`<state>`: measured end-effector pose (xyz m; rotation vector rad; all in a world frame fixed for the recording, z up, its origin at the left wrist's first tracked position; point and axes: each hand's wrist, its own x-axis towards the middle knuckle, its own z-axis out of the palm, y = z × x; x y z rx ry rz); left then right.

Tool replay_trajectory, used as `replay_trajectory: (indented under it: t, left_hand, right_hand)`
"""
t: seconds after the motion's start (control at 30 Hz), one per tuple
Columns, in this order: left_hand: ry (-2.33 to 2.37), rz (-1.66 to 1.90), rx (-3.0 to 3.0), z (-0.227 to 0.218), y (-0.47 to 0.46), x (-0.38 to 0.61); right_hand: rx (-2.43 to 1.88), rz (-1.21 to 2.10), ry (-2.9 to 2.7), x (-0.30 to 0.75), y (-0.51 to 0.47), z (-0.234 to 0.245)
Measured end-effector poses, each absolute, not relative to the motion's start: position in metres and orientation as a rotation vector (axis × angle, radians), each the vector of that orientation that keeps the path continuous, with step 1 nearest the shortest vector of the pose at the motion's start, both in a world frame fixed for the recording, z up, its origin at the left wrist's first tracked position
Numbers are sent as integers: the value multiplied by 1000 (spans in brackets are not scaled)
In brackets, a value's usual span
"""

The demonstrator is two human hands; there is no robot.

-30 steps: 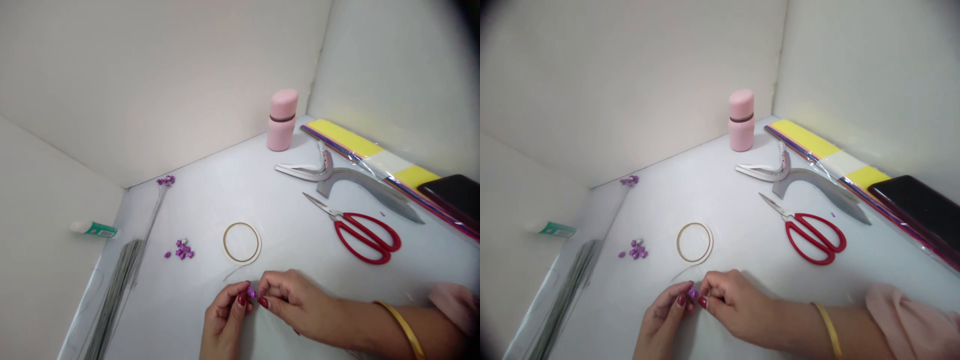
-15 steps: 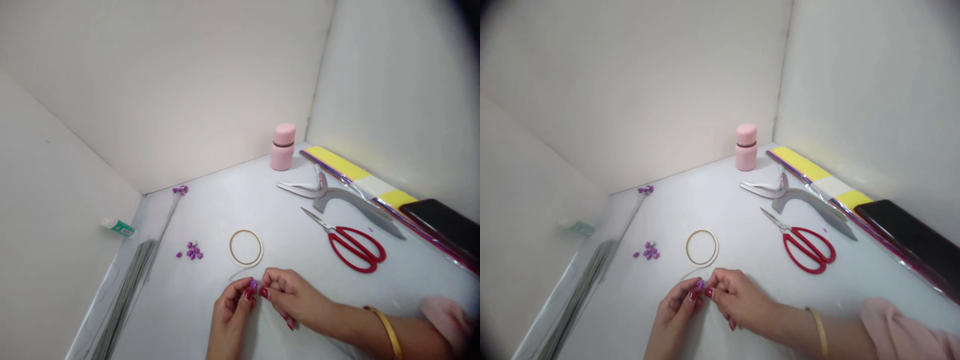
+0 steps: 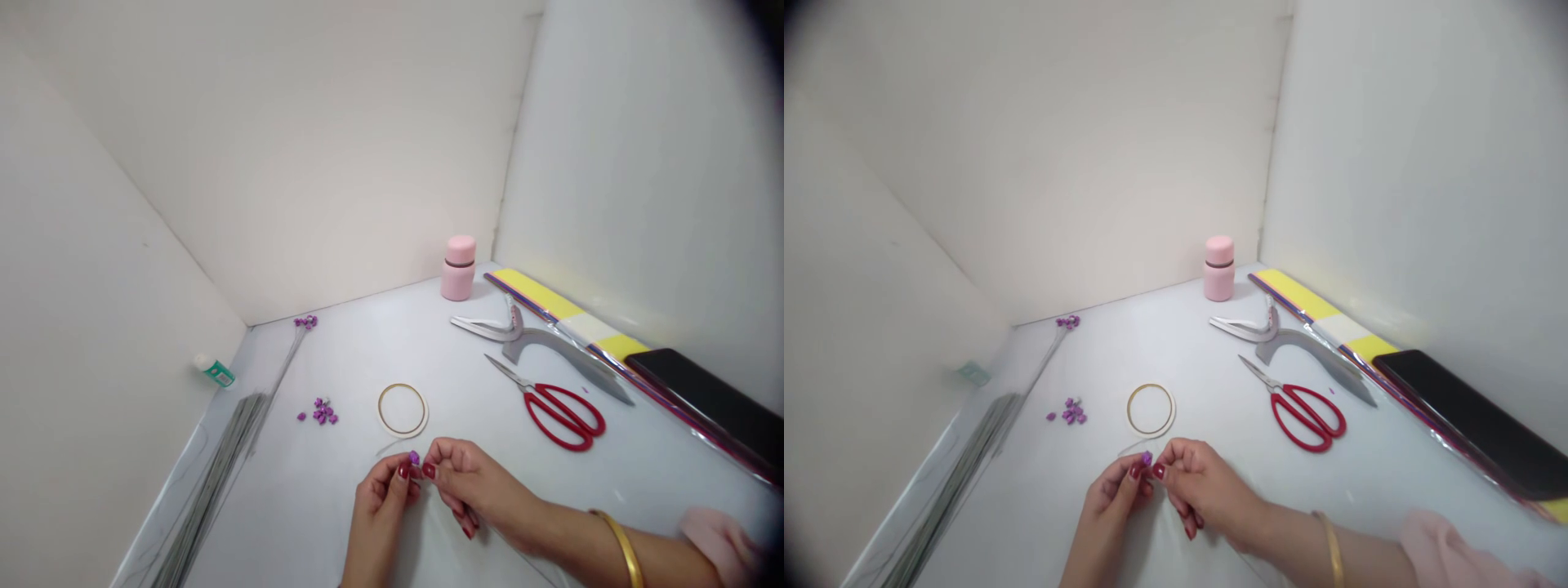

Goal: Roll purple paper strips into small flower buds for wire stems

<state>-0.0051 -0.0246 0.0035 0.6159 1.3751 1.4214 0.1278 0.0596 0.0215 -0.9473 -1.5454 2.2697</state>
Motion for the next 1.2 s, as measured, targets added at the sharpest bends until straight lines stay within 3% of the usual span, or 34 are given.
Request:
replay_trajectory:
  t: [0.73, 1.2]
  left_hand:
    - [1226, 1520, 462, 5, -26, 0]
    - [1150, 1461, 444, -20, -15, 19]
  right_hand:
    - [-915, 2282, -1478, 120, 57, 25]
    - [-837, 2193, -1523, 71, 90, 51]
